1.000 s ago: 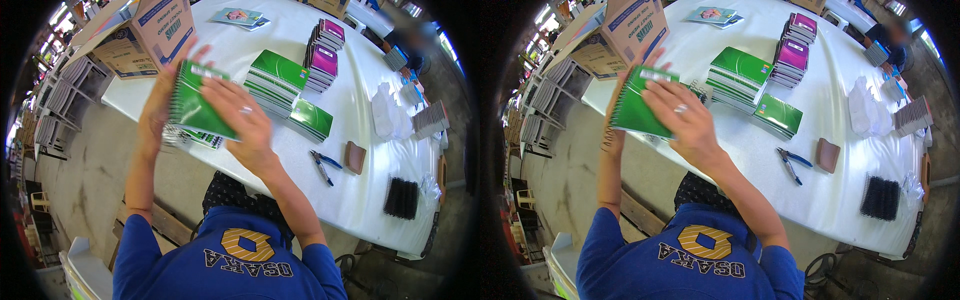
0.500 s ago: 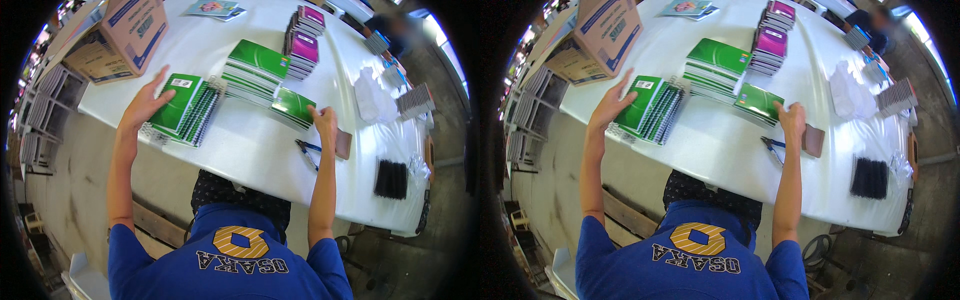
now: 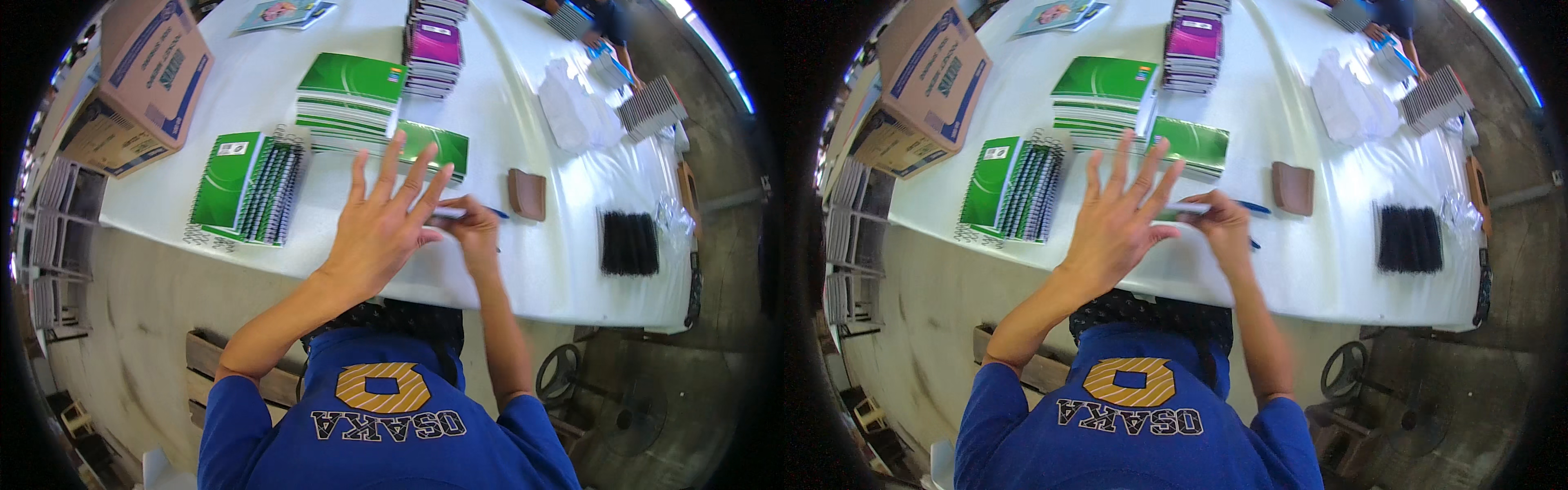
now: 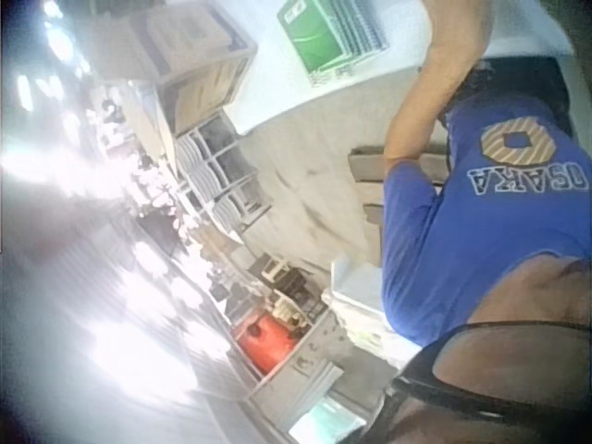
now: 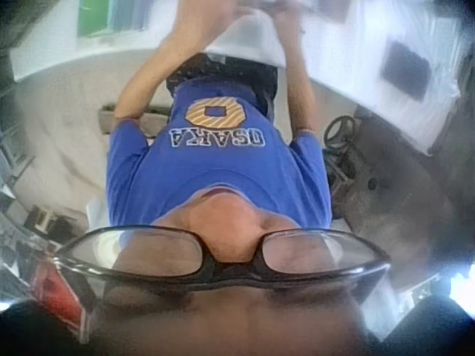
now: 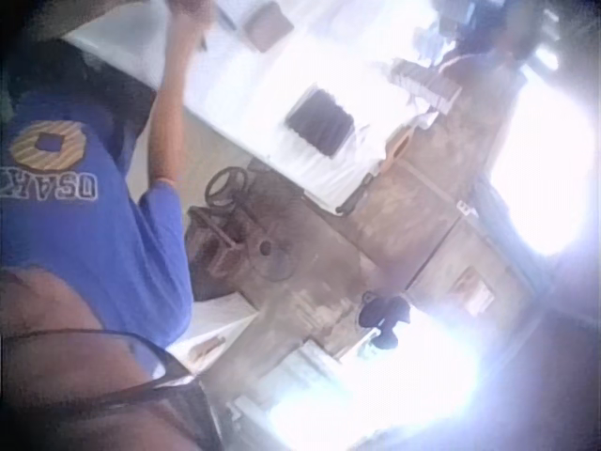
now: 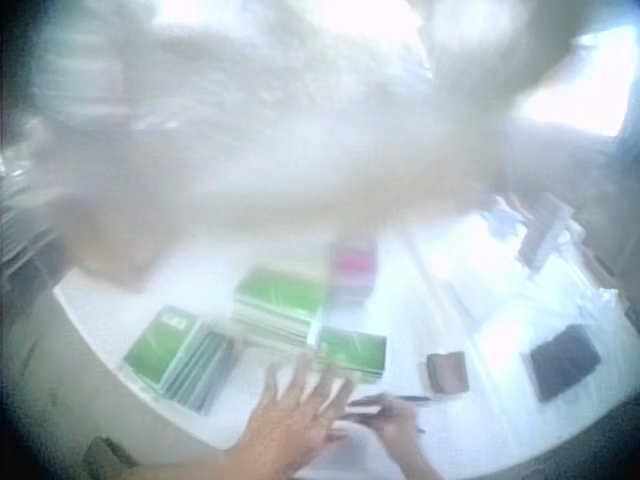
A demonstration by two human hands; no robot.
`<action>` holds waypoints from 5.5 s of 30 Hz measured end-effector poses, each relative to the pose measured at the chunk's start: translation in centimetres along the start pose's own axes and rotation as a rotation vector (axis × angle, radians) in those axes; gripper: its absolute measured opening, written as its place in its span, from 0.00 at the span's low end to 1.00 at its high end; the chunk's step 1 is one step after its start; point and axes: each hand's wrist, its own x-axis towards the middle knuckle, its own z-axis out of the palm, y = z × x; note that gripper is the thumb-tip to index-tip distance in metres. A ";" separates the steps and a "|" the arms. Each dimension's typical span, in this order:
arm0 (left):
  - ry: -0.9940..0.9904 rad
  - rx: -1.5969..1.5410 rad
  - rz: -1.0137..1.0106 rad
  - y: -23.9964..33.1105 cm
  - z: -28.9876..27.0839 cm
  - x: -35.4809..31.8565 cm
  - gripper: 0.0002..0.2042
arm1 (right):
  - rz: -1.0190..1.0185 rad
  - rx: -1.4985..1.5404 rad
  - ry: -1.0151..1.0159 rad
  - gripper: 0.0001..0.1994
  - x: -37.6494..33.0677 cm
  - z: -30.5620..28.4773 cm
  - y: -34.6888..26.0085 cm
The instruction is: The person assembles spiral notebooks by hand and using pliers, inserting a spiral coil into pre-punched holes of notebook covers and pages, and crimping the ends of the coil to secure it.
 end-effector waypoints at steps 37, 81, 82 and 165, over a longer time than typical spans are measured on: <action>-0.353 -0.123 0.037 -0.1 5.6 -0.4 0.26 | -0.259 -0.579 -0.147 0.07 -1.7 -7.9 -6.2; -0.476 -0.179 0.355 -0.6 4.3 -0.1 0.31 | -0.134 -1.170 -0.485 0.22 7.1 -18.0 -6.3; -0.467 -0.177 0.358 -0.6 4.2 0.0 0.31 | -0.140 -1.178 -0.482 0.22 7.2 -18.4 -6.8; -0.344 -1.328 -0.306 -7.7 7.1 -2.6 0.30 | -0.210 -1.171 -0.087 0.23 3.1 -11.2 -4.5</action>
